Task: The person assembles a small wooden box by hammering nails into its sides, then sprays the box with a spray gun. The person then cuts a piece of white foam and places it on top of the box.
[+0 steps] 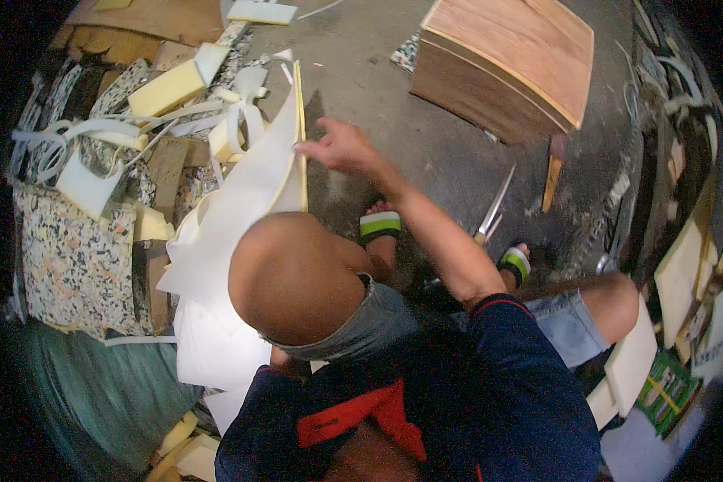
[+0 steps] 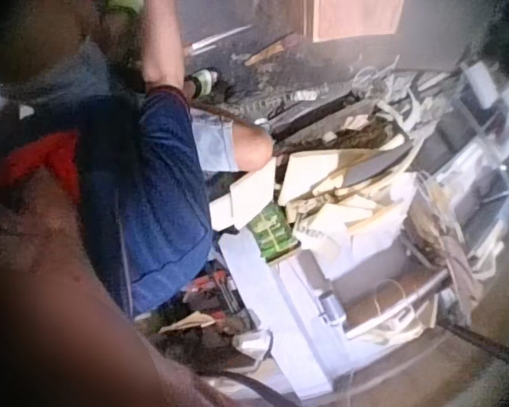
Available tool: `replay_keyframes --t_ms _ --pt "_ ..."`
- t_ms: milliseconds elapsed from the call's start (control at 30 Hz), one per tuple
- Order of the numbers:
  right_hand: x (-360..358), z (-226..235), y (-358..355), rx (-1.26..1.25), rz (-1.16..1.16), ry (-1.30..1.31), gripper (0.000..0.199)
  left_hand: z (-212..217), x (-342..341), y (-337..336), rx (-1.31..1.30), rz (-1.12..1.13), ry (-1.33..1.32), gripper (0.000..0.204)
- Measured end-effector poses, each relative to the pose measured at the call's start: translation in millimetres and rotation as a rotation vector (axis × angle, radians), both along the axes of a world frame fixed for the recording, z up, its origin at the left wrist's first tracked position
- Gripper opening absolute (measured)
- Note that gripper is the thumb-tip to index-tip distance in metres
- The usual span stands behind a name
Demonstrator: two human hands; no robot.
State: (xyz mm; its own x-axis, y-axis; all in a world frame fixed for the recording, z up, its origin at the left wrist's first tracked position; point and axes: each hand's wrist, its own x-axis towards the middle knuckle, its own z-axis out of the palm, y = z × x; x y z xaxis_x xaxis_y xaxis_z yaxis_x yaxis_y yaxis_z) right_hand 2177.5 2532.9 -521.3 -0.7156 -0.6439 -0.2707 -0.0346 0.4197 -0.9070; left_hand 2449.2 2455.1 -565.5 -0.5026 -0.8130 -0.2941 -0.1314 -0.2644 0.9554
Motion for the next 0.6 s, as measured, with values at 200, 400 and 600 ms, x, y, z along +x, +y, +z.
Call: replay_keyframes --t_ms 200,400,600 --pt "17.9 -57.9 18.5 -0.223 0.040 -0.444 0.042 1.7 10.8 -21.2 -0.075 -0.019 0.038 0.024" --pt "-2.6 -111.0 96.7 -0.152 -0.252 -0.092 0.031 47.6 41.4 -123.2 -0.235 0.352 -0.063 0.013" --pt "-38.2 -188.7 148.6 0.641 -0.415 0.527 0.031 145.9 93.2 -191.5 -0.567 0.693 -0.404 0.045"
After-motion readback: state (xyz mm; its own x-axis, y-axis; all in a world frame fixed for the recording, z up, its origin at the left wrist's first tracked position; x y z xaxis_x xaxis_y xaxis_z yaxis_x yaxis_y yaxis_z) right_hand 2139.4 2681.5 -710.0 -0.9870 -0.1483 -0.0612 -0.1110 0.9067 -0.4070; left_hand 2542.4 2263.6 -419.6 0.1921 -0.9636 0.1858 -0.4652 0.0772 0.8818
